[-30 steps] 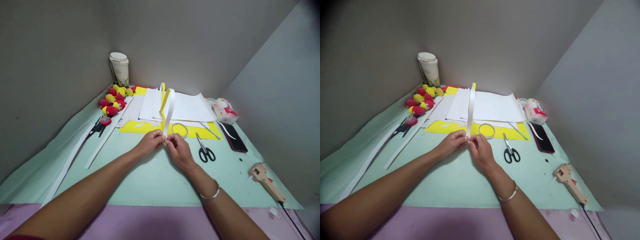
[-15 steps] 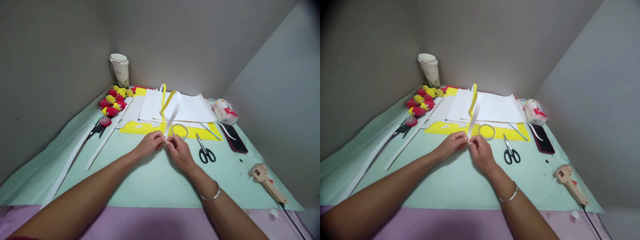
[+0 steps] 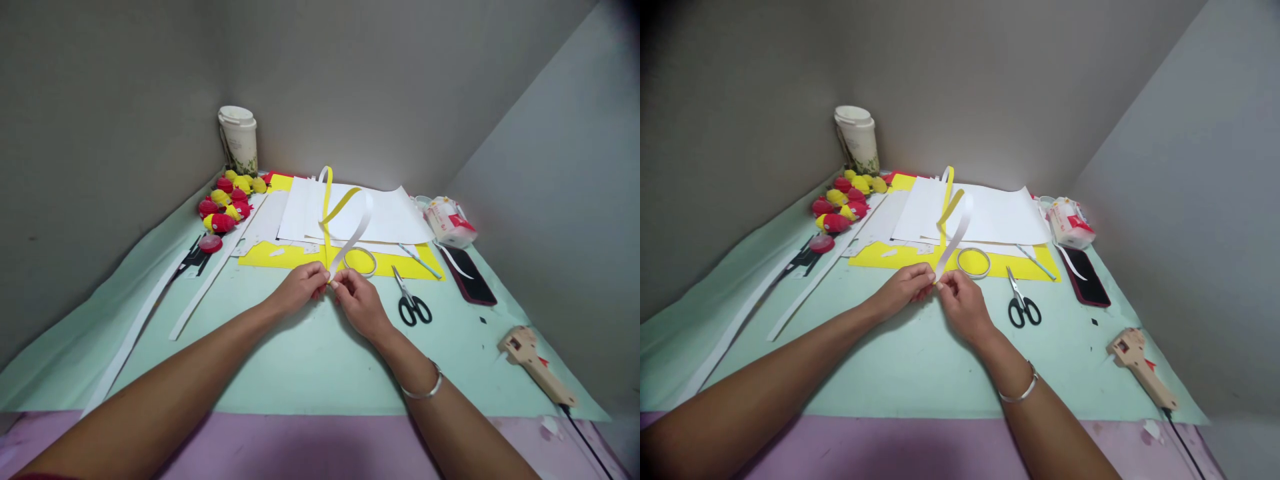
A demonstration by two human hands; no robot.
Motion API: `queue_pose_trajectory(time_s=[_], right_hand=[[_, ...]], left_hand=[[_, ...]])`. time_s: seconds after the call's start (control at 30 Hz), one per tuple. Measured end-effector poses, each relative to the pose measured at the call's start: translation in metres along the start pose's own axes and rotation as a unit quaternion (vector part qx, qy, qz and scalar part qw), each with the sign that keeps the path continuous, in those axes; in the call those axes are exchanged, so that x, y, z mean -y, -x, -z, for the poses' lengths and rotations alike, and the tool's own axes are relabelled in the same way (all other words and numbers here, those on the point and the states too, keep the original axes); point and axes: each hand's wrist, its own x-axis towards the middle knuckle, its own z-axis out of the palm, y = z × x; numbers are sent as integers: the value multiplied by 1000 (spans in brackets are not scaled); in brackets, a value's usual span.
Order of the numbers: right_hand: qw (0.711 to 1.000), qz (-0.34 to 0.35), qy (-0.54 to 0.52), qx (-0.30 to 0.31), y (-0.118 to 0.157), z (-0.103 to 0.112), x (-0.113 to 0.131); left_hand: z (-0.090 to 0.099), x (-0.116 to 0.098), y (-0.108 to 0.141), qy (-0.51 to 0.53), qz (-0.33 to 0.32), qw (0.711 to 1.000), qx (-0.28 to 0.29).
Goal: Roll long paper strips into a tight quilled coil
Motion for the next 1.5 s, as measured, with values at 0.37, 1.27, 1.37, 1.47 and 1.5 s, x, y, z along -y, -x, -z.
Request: queue_pose_trajectory(time_s=[0.37, 1.27, 1.37, 1.47, 1.5], right_hand=[[1000, -14, -18, 3, 0, 0, -2], [999, 14, 17, -31, 0, -2, -4], [999, 21, 19, -35, 0, -1, -2], [998, 36, 23, -38, 0, -1, -2], [998, 39, 26, -39, 0, -1, -2]], left_hand=[[0, 2, -1, -26, -6, 1000, -3], [0, 1, -4, 31, 35, 999, -19], [0, 2, -4, 32, 31, 999, -15], [0, 2, -4, 31, 28, 999, -13], [0, 3, -4, 31, 27, 999, -13]])
